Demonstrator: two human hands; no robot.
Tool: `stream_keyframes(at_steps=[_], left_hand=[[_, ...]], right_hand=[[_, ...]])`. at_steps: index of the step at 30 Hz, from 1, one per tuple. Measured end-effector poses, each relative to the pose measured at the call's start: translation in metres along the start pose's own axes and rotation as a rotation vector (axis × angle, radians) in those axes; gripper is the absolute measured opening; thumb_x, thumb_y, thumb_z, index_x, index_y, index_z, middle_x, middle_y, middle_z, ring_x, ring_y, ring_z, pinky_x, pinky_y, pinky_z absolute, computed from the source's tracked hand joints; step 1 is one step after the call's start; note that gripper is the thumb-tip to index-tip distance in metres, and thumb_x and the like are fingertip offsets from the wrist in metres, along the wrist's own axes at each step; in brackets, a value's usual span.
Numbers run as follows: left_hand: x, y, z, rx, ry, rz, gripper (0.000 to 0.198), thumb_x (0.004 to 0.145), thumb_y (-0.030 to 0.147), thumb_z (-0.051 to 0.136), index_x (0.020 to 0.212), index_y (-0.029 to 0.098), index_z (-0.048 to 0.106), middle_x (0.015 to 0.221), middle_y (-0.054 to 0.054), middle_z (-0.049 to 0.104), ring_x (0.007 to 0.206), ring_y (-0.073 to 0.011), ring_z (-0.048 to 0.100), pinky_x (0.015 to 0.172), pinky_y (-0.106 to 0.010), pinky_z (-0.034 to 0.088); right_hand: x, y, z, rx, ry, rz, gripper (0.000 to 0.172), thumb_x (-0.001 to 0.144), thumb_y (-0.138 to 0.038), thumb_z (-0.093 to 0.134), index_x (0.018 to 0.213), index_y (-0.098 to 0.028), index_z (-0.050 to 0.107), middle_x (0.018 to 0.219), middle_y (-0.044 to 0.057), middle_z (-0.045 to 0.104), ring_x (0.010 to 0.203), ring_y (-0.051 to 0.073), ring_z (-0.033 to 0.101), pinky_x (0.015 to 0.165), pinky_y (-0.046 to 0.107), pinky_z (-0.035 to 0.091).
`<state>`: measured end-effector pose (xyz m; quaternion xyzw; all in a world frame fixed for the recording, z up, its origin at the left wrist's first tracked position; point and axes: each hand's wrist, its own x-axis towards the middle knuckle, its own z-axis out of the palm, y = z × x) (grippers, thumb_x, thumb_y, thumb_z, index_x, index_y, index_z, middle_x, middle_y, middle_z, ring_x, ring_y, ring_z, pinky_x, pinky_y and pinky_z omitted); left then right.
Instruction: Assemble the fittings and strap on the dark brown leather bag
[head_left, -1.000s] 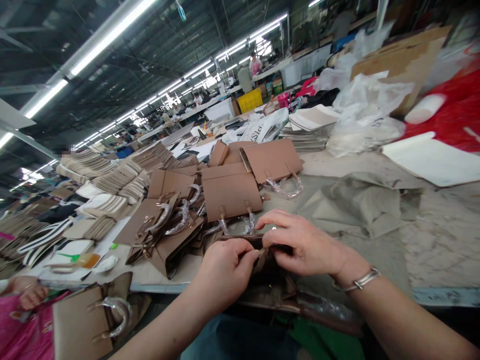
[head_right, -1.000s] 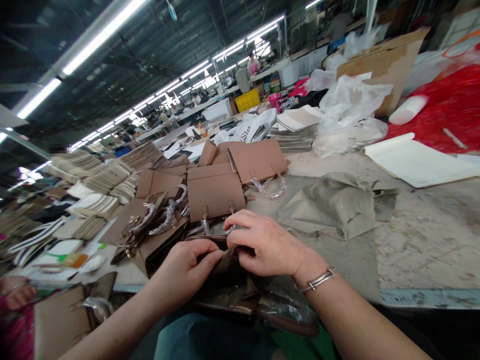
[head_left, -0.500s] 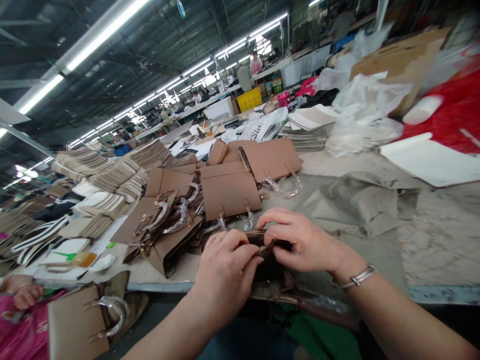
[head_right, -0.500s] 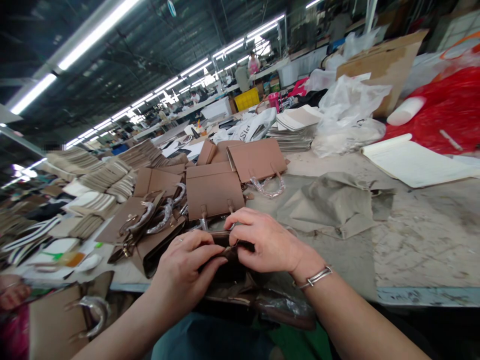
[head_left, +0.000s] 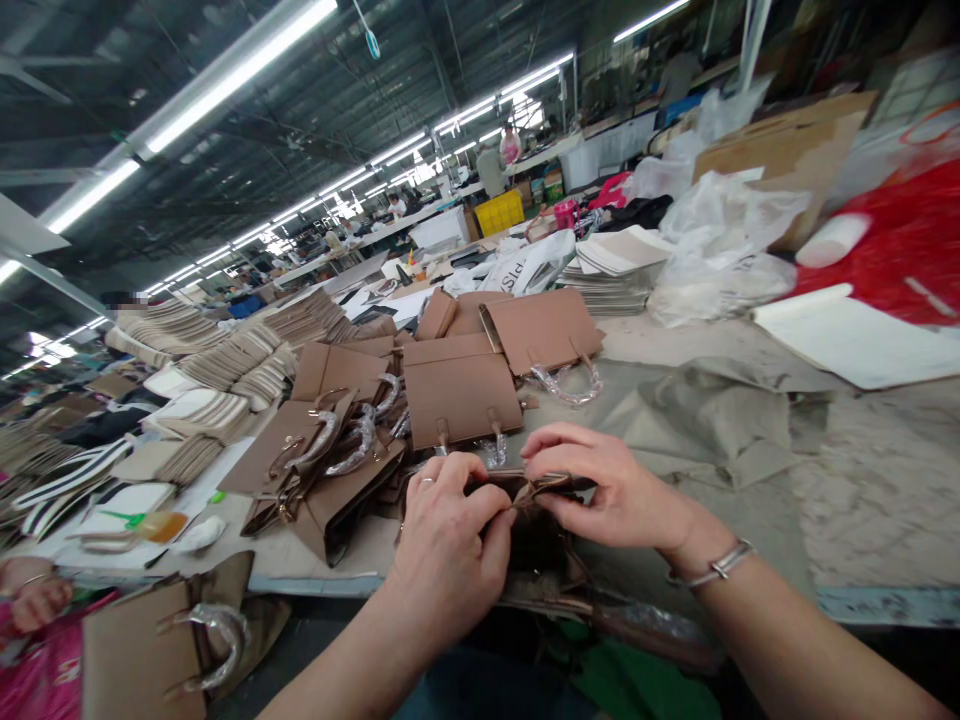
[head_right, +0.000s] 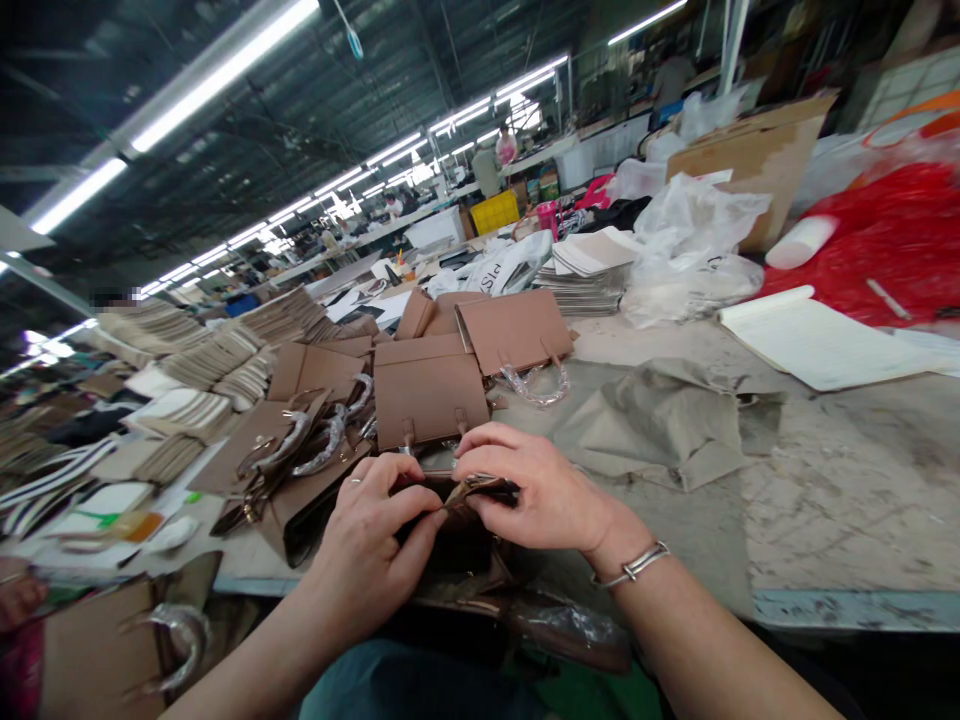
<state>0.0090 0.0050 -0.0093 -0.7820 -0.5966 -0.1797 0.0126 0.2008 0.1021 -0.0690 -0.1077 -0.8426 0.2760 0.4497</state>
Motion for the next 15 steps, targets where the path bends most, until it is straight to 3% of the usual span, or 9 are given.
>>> stream_keyframes(at_steps=[7,10,15], left_hand=[[-0.0046,0.002,0.0013,-0.01,0.076,0.049,0.012,0.087,0.02,0.06,0.077,0.02,0.067,0.102,-0.007,0.056,0.101,-0.0247,0.051,0.093,-0.046,0.04],[-0.0064,0.0021,0.0014,0.014,0.117,0.051,0.004,0.084,0.021,0.066,0.087,0.019,0.065,0.105,-0.008,0.056,0.102,-0.0253,0.051,0.096,-0.047,0.039],[-0.006,0.0026,0.0003,0.071,0.139,0.071,0.03,0.085,0.024,0.067,0.114,0.026,0.063,0.113,-0.008,0.053,0.104,-0.0254,0.051,0.104,-0.053,0.035]], right_hand=[[0.0008,-0.0023,0.0,-0.117,-0.098,-0.018,0.019,0.079,-0.006,0.056,0.092,-0.019,0.064,0.113,0.007,0.058,0.099,0.018,0.057,0.086,0.032,0.048],[0.0019,-0.0023,0.0001,-0.138,-0.13,-0.015,0.017,0.079,-0.007,0.055,0.09,-0.018,0.062,0.111,0.007,0.058,0.098,0.019,0.056,0.086,0.034,0.047],[0.0036,-0.0029,-0.0001,-0.12,-0.128,-0.007,0.015,0.076,-0.006,0.053,0.085,-0.017,0.058,0.11,0.007,0.057,0.098,0.019,0.055,0.085,0.034,0.046]])
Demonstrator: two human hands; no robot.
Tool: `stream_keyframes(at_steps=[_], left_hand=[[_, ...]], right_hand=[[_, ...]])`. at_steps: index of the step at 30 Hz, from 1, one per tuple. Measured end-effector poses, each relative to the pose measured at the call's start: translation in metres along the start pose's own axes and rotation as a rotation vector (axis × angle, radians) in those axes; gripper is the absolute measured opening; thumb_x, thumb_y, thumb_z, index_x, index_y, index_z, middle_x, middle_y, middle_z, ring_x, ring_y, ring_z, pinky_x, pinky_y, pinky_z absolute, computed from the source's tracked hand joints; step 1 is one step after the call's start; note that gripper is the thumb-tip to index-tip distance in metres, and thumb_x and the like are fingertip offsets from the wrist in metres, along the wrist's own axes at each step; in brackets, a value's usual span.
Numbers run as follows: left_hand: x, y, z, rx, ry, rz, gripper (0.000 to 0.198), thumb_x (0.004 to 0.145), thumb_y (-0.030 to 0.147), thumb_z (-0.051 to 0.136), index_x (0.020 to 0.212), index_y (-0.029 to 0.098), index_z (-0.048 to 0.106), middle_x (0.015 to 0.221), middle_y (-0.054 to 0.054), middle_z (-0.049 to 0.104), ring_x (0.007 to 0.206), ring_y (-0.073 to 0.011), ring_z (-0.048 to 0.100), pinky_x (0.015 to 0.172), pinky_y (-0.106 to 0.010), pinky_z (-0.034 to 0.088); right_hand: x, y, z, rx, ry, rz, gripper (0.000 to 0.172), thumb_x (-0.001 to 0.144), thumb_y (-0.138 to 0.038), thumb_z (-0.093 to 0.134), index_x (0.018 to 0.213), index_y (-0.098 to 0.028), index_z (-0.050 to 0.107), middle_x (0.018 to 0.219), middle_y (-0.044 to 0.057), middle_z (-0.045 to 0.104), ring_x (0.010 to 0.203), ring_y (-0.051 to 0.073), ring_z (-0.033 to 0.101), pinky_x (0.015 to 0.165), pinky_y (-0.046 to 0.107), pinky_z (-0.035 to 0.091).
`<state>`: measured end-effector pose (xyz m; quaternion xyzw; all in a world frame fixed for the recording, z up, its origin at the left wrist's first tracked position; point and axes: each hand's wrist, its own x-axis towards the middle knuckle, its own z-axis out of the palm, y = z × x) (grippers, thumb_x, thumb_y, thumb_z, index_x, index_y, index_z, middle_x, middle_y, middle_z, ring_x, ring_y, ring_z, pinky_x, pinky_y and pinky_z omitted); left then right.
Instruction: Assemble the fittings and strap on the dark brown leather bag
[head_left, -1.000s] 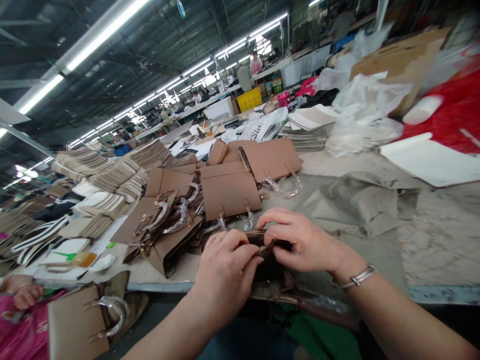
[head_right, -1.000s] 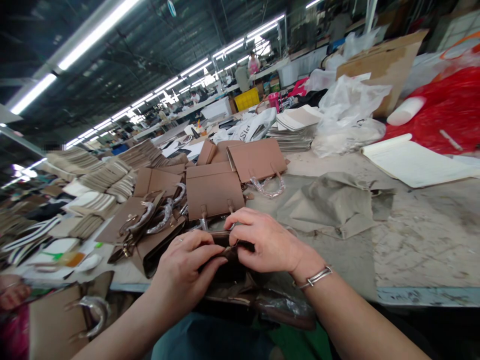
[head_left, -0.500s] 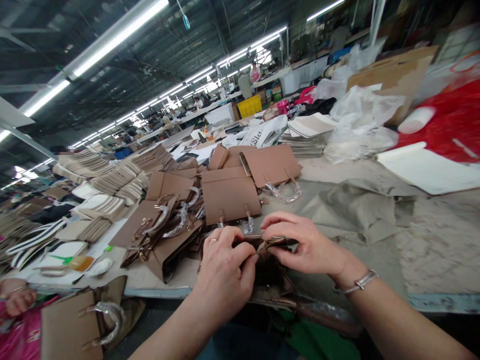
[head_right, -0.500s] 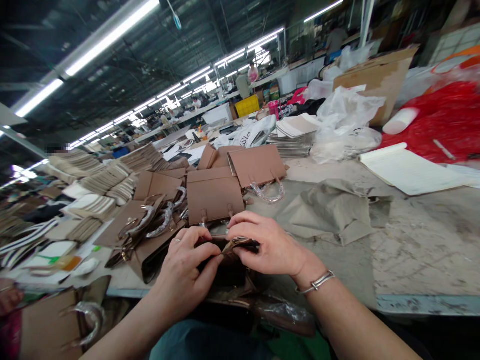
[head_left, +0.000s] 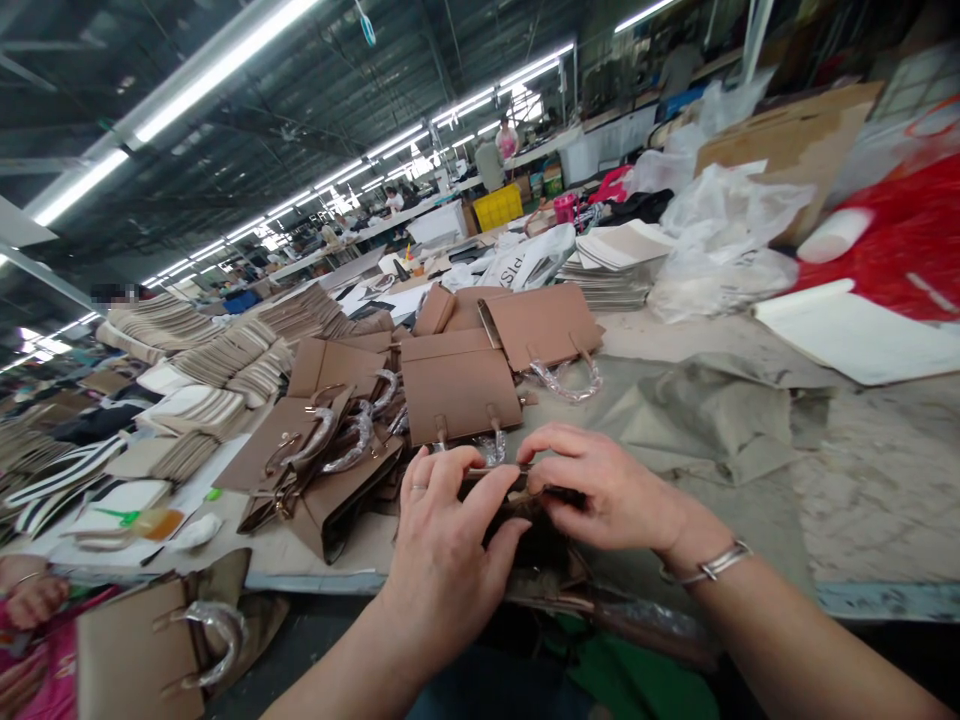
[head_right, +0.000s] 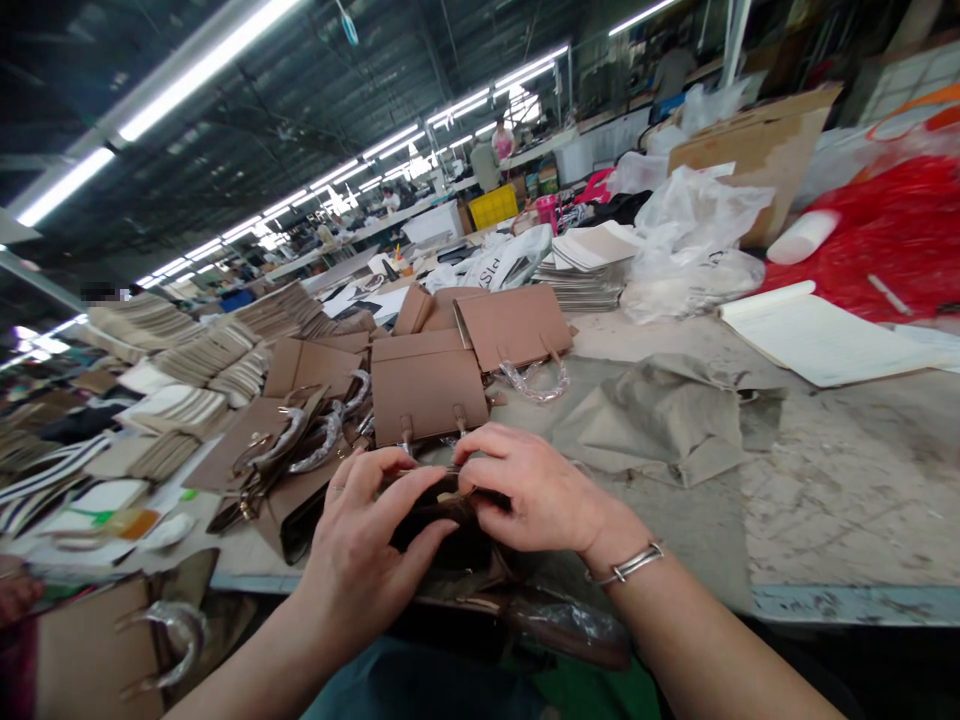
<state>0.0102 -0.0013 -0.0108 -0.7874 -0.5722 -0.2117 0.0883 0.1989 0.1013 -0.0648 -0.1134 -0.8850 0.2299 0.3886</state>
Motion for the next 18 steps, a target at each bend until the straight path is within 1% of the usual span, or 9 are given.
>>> stream_keyframes(at_steps=[3,5,8,11,14,16,18], left_hand=[[0.002,0.0,0.0,0.013,-0.013,0.015,0.021,0.087,0.023,0.065,0.106,0.03,0.068,0.114,-0.007,0.054,0.108,-0.0258,0.052,0.11,-0.058,0.028],[0.003,-0.001,0.0,0.004,-0.038,0.019,0.015,0.088,0.023,0.063,0.098,0.031,0.071,0.112,-0.006,0.056,0.107,-0.0255,0.052,0.111,-0.061,0.025],[0.005,-0.002,0.001,-0.012,-0.064,0.021,0.014,0.089,0.023,0.062,0.091,0.031,0.073,0.108,-0.003,0.059,0.105,-0.0242,0.052,0.111,-0.062,0.024],[0.006,-0.004,0.003,-0.056,-0.068,0.015,0.013,0.089,0.022,0.062,0.087,0.029,0.073,0.106,-0.003,0.06,0.103,-0.0237,0.052,0.11,-0.061,0.026],[0.008,-0.007,0.005,-0.11,-0.055,-0.001,0.013,0.088,0.02,0.063,0.082,0.025,0.073,0.106,-0.004,0.06,0.102,-0.0248,0.052,0.105,-0.06,0.032],[0.009,-0.009,0.006,-0.139,-0.06,-0.008,0.014,0.088,0.019,0.062,0.079,0.023,0.071,0.107,-0.005,0.061,0.102,-0.0252,0.053,0.102,-0.056,0.035],[0.01,-0.011,0.008,-0.16,-0.072,-0.013,0.015,0.089,0.017,0.059,0.078,0.021,0.07,0.107,-0.005,0.062,0.102,-0.0244,0.054,0.099,-0.052,0.038]], right_hand=[[0.0,0.0,0.002,0.015,0.008,0.006,0.016,0.074,-0.005,0.053,0.085,-0.017,0.057,0.109,0.006,0.057,0.097,0.018,0.055,0.085,0.033,0.046],[0.0,0.001,0.003,0.026,0.017,0.016,0.017,0.075,-0.004,0.054,0.085,-0.017,0.057,0.11,0.006,0.057,0.098,0.018,0.055,0.086,0.031,0.045],[-0.001,0.001,0.005,0.052,0.023,0.024,0.017,0.077,-0.004,0.055,0.087,-0.018,0.059,0.111,0.005,0.057,0.098,0.015,0.056,0.085,0.028,0.046],[-0.001,0.001,0.004,0.096,0.033,0.033,0.021,0.078,-0.003,0.055,0.09,-0.019,0.06,0.109,0.003,0.057,0.098,0.014,0.057,0.086,0.025,0.046],[-0.002,0.001,0.003,0.125,0.096,0.063,0.027,0.076,-0.003,0.059,0.098,-0.019,0.058,0.104,0.002,0.059,0.097,0.014,0.057,0.087,0.026,0.046],[-0.004,0.003,0.003,0.109,0.138,0.113,0.031,0.074,-0.006,0.063,0.102,-0.019,0.055,0.099,0.001,0.059,0.09,0.014,0.057,0.082,0.026,0.046],[-0.006,0.005,0.002,0.077,0.139,0.151,0.032,0.075,-0.01,0.067,0.104,-0.019,0.055,0.092,0.0,0.058,0.081,0.013,0.055,0.074,0.025,0.045]])
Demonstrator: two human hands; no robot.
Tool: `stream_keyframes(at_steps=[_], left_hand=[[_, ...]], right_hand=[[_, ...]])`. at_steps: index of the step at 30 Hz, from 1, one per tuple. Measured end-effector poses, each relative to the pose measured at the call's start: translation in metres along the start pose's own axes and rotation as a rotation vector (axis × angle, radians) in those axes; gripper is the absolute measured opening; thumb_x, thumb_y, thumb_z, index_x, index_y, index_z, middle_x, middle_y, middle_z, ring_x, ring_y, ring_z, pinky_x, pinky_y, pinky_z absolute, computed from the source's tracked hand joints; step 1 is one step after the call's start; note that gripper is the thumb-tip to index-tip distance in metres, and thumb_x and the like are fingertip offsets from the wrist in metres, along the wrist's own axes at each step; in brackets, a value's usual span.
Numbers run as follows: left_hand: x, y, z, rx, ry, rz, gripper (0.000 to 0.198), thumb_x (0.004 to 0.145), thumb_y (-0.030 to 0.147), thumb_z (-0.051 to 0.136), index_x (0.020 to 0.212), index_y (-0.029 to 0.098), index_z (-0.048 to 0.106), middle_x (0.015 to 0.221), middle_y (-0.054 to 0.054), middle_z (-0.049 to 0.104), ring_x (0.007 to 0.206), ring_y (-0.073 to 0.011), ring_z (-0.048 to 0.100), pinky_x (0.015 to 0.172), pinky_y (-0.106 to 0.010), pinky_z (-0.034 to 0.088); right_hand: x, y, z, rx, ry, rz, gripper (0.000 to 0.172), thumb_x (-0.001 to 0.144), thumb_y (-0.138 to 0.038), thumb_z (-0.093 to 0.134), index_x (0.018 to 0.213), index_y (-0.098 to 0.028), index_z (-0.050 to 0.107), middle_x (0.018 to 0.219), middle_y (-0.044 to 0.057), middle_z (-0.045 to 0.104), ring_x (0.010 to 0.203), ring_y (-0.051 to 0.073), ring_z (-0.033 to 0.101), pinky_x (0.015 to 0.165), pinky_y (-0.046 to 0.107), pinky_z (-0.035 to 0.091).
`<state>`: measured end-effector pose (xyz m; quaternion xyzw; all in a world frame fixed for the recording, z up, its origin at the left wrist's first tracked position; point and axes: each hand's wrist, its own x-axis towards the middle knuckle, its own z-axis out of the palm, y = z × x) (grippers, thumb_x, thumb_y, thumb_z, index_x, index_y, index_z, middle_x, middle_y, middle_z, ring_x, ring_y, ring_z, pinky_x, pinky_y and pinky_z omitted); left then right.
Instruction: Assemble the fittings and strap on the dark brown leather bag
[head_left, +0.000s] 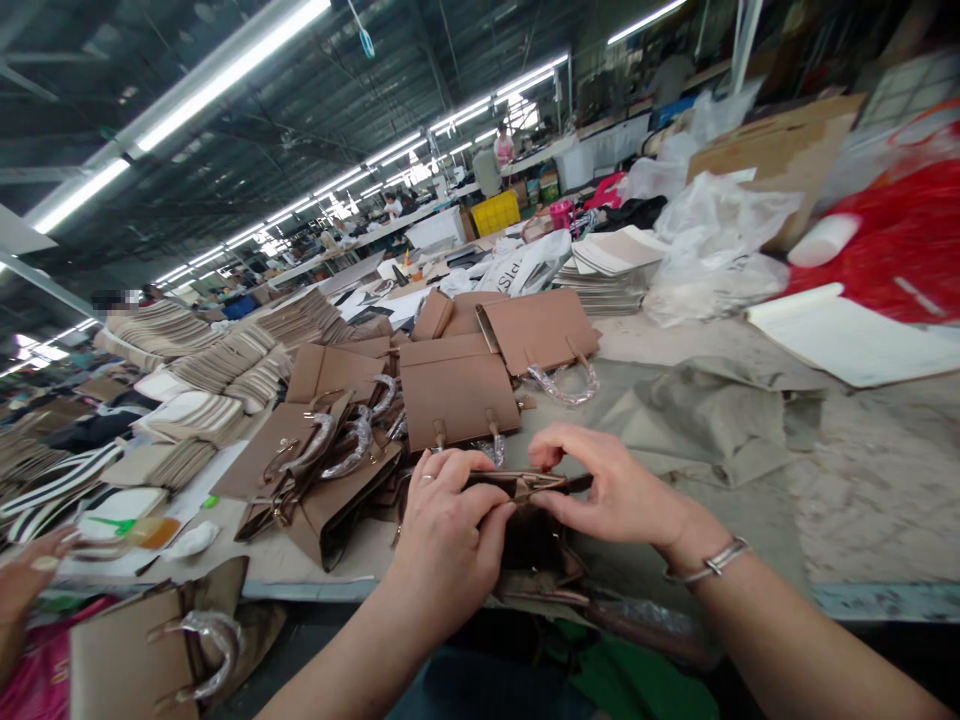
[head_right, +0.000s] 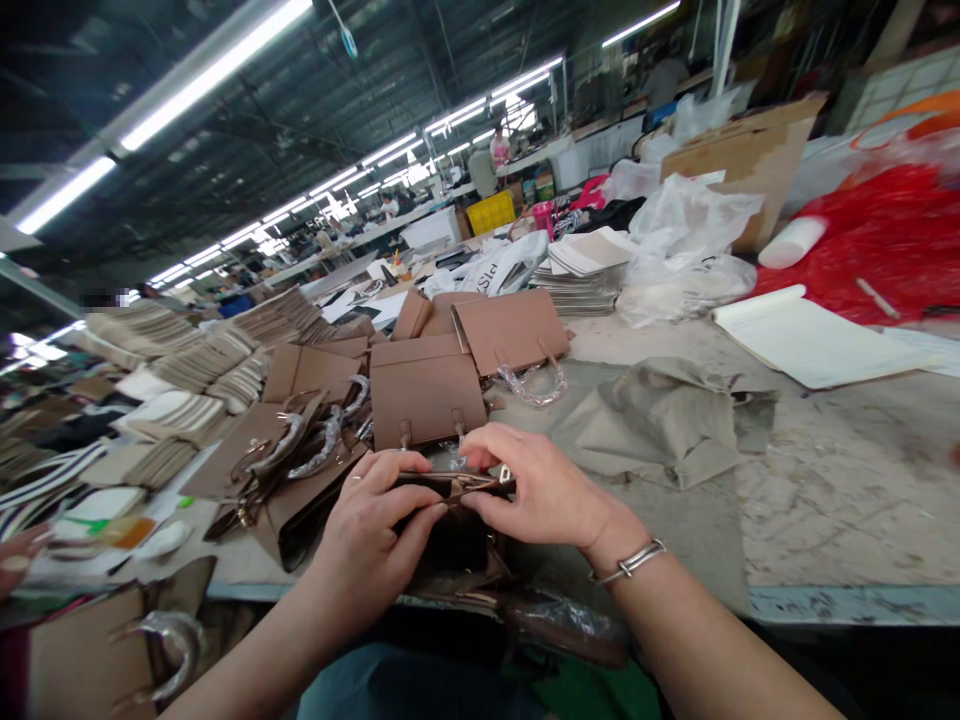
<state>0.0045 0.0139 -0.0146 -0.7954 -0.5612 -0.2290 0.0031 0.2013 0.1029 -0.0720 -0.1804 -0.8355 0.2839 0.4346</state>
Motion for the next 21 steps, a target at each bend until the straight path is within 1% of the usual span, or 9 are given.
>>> stream_keyframes(at_steps=[2,4,6,9,12,14,16,18,21], left_hand=[[0.0,-0.002,0.001,-0.015,0.0,-0.002,0.016,0.089,0.016,0.058,0.078,0.019,0.069,0.107,-0.005,0.062,0.102,-0.0231,0.055,0.099,-0.05,0.039],[0.0,-0.002,0.001,-0.027,0.004,0.007,0.016,0.089,0.015,0.057,0.078,0.018,0.067,0.107,-0.005,0.062,0.101,-0.0221,0.056,0.098,-0.048,0.04],[-0.001,-0.002,0.001,-0.041,0.01,0.018,0.016,0.089,0.015,0.057,0.078,0.018,0.067,0.107,-0.006,0.061,0.101,-0.0217,0.056,0.098,-0.047,0.041],[-0.003,0.0,0.0,-0.038,0.012,0.032,0.014,0.088,0.014,0.058,0.079,0.019,0.068,0.109,-0.006,0.06,0.105,-0.0226,0.055,0.103,-0.05,0.039],[-0.007,0.003,-0.002,0.009,0.003,0.04,0.015,0.089,0.015,0.058,0.082,0.023,0.068,0.115,-0.004,0.06,0.117,-0.0244,0.051,0.112,-0.057,0.027],[-0.009,0.004,-0.002,0.035,-0.008,0.05,0.016,0.09,0.016,0.057,0.084,0.025,0.068,0.12,-0.002,0.059,0.125,-0.0252,0.048,0.115,-0.06,0.021],[-0.011,0.005,-0.002,0.044,-0.012,0.056,0.015,0.09,0.017,0.057,0.086,0.027,0.068,0.123,-0.001,0.059,0.129,-0.0255,0.045,0.115,-0.06,0.02],[-0.012,0.005,-0.002,0.048,-0.01,0.048,0.015,0.09,0.018,0.057,0.086,0.027,0.067,0.124,0.0,0.06,0.131,-0.0256,0.045,0.115,-0.06,0.02],[-0.011,0.002,0.0,0.039,-0.009,0.03,0.014,0.09,0.017,0.056,0.086,0.026,0.067,0.123,-0.001,0.063,0.126,-0.0244,0.051,0.114,-0.06,0.023]], right_hand=[[-0.001,0.002,-0.001,-0.014,-0.036,0.0,0.029,0.08,-0.014,0.069,0.107,-0.019,0.059,0.09,0.0,0.057,0.079,0.012,0.054,0.071,0.024,0.044],[-0.001,0.003,-0.002,0.002,-0.059,-0.037,0.029,0.085,-0.018,0.069,0.114,-0.02,0.062,0.095,0.002,0.058,0.084,0.013,0.055,0.075,0.024,0.045],[0.001,0.001,-0.002,0.01,-0.059,-0.069,0.029,0.087,-0.018,0.067,0.116,-0.022,0.064,0.102,0.003,0.056,0.091,0.013,0.055,0.08,0.025,0.046],[0.004,-0.006,-0.001,-0.062,-0.084,-0.091,0.023,0.085,-0.012,0.063,0.106,-0.021,0.067,0.104,0.005,0.054,0.095,0.015,0.053,0.082,0.028,0.044],[0.005,-0.01,0.0,-0.173,-0.138,-0.118,0.018,0.082,-0.01,0.061,0.097,-0.019,0.066,0.106,0.005,0.054,0.097,0.018,0.051,0.083,0.032,0.043],[0.005,-0.011,0.001,-0.216,-0.166,-0.14,0.014,0.081,-0.011,0.061,0.093,-0.018,0.064,0.107,0.006,0.055,0.099,0.02,0.051,0.086,0.034,0.042],[0.005,-0.011,0.002,-0.225,-0.182,-0.154,0.013,0.08,-0.01,0.06,0.09,-0.017,0.062,0.107,0.006,0.055,0.1,0.02,0.05,0.089,0.035,0.042],[0.005,-0.011,0.003,-0.204,-0.174,-0.157,0.012,0.078,-0.008,0.06,0.087,-0.017,0.06,0.107,0.006,0.055,0.1,0.02,0.05,0.089,0.035,0.042],[0.004,-0.01,0.005,-0.124,-0.145,-0.138,0.014,0.077,-0.006,0.06,0.084,-0.017,0.057,0.107,0.005,0.056,0.097,0.018,0.052,0.086,0.031,0.043]])
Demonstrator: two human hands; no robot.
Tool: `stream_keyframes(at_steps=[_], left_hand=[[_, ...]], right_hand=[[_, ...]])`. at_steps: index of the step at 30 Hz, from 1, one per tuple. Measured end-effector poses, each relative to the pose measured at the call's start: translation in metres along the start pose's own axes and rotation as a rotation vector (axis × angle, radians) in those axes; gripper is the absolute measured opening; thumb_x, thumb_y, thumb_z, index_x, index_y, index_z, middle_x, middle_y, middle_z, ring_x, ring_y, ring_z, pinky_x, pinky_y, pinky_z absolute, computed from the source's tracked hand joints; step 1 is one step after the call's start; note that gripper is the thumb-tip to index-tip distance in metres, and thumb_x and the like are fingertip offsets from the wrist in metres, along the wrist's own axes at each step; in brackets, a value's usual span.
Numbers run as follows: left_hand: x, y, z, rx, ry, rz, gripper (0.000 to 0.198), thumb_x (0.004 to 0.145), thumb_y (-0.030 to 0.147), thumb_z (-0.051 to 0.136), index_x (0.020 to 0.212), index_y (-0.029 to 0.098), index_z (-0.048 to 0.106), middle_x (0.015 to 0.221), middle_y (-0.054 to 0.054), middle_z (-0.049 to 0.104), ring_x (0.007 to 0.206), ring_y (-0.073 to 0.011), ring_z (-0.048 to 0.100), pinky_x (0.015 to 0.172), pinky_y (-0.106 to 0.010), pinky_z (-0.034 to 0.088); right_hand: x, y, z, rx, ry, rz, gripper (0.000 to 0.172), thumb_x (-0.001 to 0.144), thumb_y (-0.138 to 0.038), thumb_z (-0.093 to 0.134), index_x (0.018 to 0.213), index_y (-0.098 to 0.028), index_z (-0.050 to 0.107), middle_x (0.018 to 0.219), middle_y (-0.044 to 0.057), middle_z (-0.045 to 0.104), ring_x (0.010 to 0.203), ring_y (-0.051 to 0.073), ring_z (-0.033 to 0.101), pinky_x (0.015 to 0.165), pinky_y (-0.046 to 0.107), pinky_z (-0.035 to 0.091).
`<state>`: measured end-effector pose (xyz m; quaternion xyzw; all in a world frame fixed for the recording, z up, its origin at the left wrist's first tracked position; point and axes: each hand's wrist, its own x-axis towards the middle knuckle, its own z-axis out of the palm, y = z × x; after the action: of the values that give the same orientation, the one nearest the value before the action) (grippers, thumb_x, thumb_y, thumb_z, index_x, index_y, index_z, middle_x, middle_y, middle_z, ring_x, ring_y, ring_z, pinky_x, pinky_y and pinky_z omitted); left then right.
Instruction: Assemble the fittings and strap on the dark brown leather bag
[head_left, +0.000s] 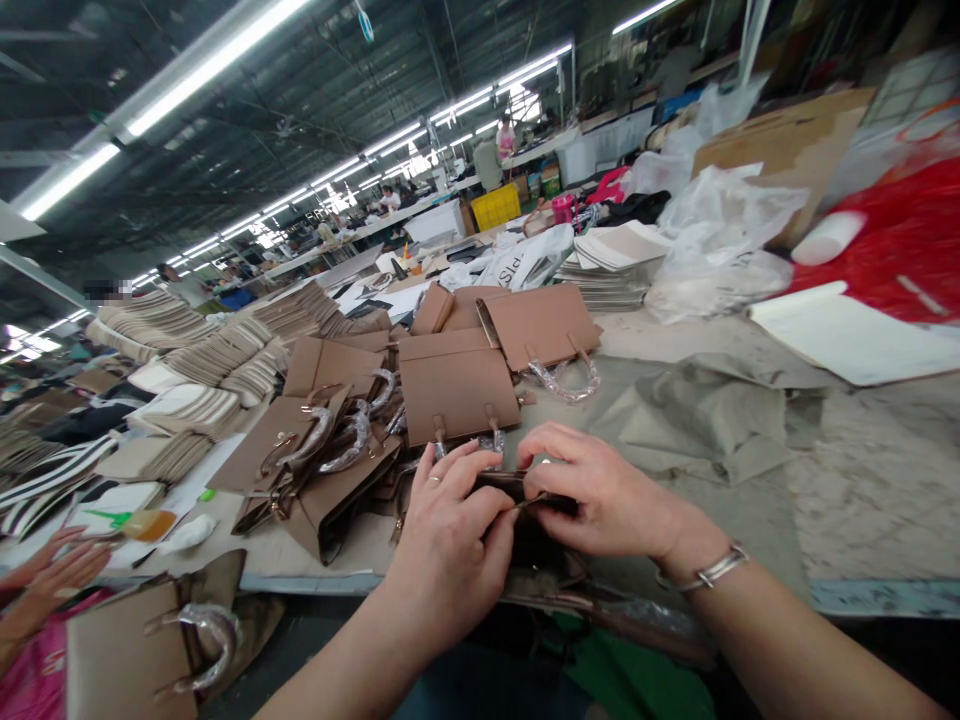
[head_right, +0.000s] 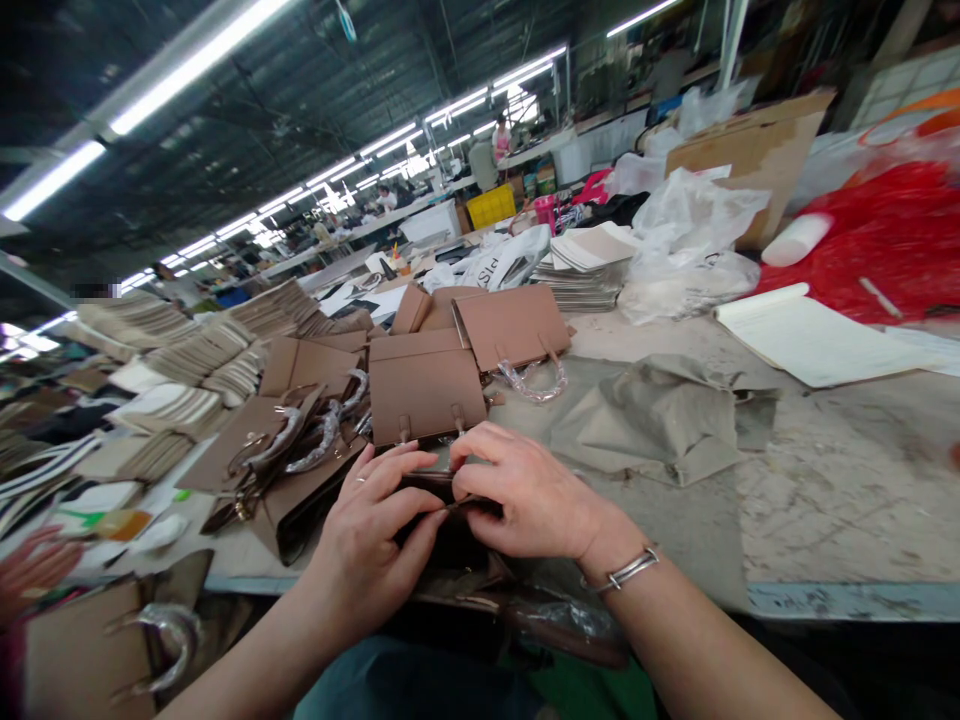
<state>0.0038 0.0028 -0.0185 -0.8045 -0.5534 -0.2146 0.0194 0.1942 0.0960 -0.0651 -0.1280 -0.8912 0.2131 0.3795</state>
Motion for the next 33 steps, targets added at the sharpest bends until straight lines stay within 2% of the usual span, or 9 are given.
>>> stream_keyframes(at_steps=[5,10,12,15,17,19,23,27,33], left_hand=[[0.005,-0.006,0.004,-0.07,0.003,-0.033,0.015,0.089,0.015,0.055,0.083,0.023,0.066,0.109,-0.001,0.07,0.102,-0.0188,0.066,0.11,-0.056,0.034],[0.011,-0.008,0.007,-0.084,0.023,-0.046,0.015,0.087,0.013,0.055,0.079,0.021,0.065,0.101,-0.002,0.072,0.098,-0.0198,0.068,0.108,-0.056,0.038],[0.012,-0.009,0.008,-0.087,0.024,-0.059,0.014,0.086,0.013,0.056,0.08,0.021,0.066,0.101,-0.002,0.072,0.097,-0.0198,0.068,0.108,-0.057,0.038],[0.013,-0.01,0.01,-0.095,0.037,-0.073,0.013,0.085,0.014,0.057,0.08,0.022,0.066,0.1,-0.001,0.073,0.096,-0.0197,0.068,0.109,-0.056,0.037],[0.014,-0.01,0.01,-0.094,0.045,-0.079,0.013,0.085,0.014,0.058,0.079,0.022,0.066,0.098,-0.001,0.073,0.095,-0.0201,0.068,0.107,-0.055,0.039],[0.015,-0.01,0.009,-0.085,0.041,-0.086,0.013,0.085,0.014,0.058,0.078,0.021,0.066,0.096,-0.002,0.073,0.092,-0.0204,0.068,0.104,-0.053,0.042],[0.018,-0.01,0.007,-0.067,0.037,-0.101,0.014,0.085,0.014,0.057,0.076,0.02,0.065,0.09,-0.002,0.072,0.086,-0.0205,0.067,0.093,-0.046,0.05],[0.021,-0.013,0.009,-0.053,0.045,-0.105,0.012,0.083,0.013,0.06,0.076,0.019,0.067,0.088,-0.002,0.072,0.085,-0.0206,0.067,0.086,-0.04,0.052],[0.023,-0.014,0.011,-0.057,0.052,-0.119,0.013,0.083,0.013,0.061,0.075,0.019,0.069,0.087,-0.002,0.073,0.084,-0.0196,0.066,0.084,-0.037,0.052]], right_hand=[[0.001,0.001,0.003,0.144,0.026,0.046,0.014,0.079,-0.006,0.06,0.086,-0.018,0.058,0.107,0.004,0.057,0.091,0.013,0.056,0.08,0.025,0.045],[0.0,0.003,0.003,0.183,0.063,0.042,0.013,0.083,-0.007,0.06,0.087,-0.018,0.061,0.101,0.003,0.059,0.089,0.012,0.059,0.079,0.022,0.046],[-0.002,0.003,0.003,0.193,0.093,0.108,0.014,0.082,-0.009,0.062,0.092,-0.019,0.06,0.098,0.002,0.06,0.087,0.012,0.059,0.078,0.023,0.047],[-0.004,0.004,0.003,0.188,0.175,0.235,0.027,0.078,-0.012,0.068,0.101,-0.019,0.055,0.093,0.001,0.061,0.082,0.013,0.059,0.074,0.024,0.047],[-0.004,0.004,0.002,0.149,0.163,0.234,0.032,0.078,-0.015,0.071,0.106,-0.019,0.056,0.089,0.0,0.06,0.078,0.013,0.057,0.07,0.024,0.045],[-0.005,0.005,0.001,0.104,0.106,0.197,0.03,0.082,-0.021,0.073,0.11,-0.019,0.061,0.087,0.0,0.058,0.076,0.013,0.055,0.068,0.024,0.043],[-0.004,0.008,0.002,0.087,0.053,0.169,0.015,0.094,-0.031,0.065,0.1,-0.02,0.072,0.084,0.002,0.059,0.075,0.012,0.055,0.068,0.024,0.042],[-0.002,0.008,0.005,0.044,0.078,0.158,0.021,0.098,-0.029,0.058,0.093,-0.017,0.074,0.078,0.003,0.058,0.069,0.012,0.053,0.061,0.024,0.038],[0.001,0.007,0.003,-0.029,0.068,0.153,0.023,0.098,-0.027,0.056,0.088,-0.016,0.074,0.073,0.003,0.057,0.069,0.013,0.051,0.062,0.025,0.036]])
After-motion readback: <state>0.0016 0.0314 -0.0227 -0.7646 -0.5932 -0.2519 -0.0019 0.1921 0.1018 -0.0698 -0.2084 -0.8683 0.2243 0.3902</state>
